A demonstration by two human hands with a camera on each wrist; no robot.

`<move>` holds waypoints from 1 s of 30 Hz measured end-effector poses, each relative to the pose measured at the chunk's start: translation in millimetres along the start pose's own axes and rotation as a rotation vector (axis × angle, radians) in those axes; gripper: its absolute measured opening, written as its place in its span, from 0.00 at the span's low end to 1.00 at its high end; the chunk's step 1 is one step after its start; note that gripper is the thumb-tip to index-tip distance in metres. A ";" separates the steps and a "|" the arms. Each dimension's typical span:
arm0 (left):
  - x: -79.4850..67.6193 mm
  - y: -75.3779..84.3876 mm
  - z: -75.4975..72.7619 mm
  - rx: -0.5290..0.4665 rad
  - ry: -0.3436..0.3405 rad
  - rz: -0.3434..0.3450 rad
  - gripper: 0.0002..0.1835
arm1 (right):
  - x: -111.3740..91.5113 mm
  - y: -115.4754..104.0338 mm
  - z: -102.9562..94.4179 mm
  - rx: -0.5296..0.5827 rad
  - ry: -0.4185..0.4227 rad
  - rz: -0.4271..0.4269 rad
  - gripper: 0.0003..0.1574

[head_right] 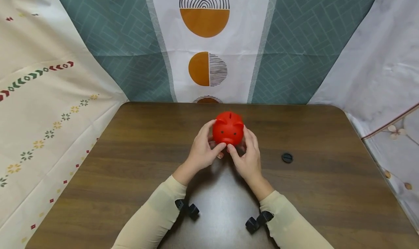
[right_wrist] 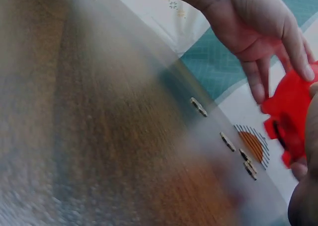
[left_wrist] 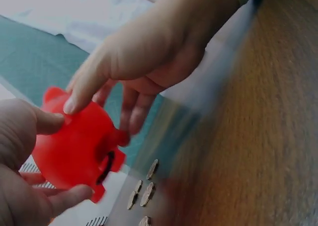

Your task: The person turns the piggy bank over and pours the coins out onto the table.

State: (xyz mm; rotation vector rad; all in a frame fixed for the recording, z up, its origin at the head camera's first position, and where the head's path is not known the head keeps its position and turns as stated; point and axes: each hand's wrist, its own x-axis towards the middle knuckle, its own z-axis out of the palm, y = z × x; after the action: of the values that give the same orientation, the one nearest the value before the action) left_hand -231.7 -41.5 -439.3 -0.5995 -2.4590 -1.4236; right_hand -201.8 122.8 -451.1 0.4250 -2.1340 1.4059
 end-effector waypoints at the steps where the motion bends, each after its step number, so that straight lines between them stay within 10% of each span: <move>1: -0.2 0.8 -0.1 -0.001 0.005 0.008 0.40 | 0.0 1.4 0.1 0.004 0.009 -0.016 0.44; 8: 2.5 10.7 -1.8 -0.133 0.082 0.358 0.41 | 3.7 14.1 1.2 0.052 0.189 -0.306 0.44; 15: -0.3 -0.8 1.4 -0.131 0.022 0.086 0.41 | -0.1 1.0 -0.7 0.003 0.061 -0.140 0.47; 24: -3.0 -4.7 5.5 -0.029 0.009 -0.052 0.42 | -1.3 2.8 0.8 -0.029 0.033 -0.072 0.44; 27: -3.3 1.0 3.9 -0.090 0.046 0.023 0.42 | -1.5 1.3 0.7 -0.023 0.083 -0.122 0.44; 30: -2.5 13.4 -0.3 -0.175 0.116 0.255 0.41 | 0.6 1.4 2.3 0.021 0.190 -0.276 0.39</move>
State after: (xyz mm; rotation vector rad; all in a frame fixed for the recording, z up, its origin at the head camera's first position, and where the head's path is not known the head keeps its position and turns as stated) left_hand -223.3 -36.4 -429.8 -0.8097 -2.0976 -1.5298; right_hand -203.6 121.3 -452.4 0.5481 -1.8317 1.2589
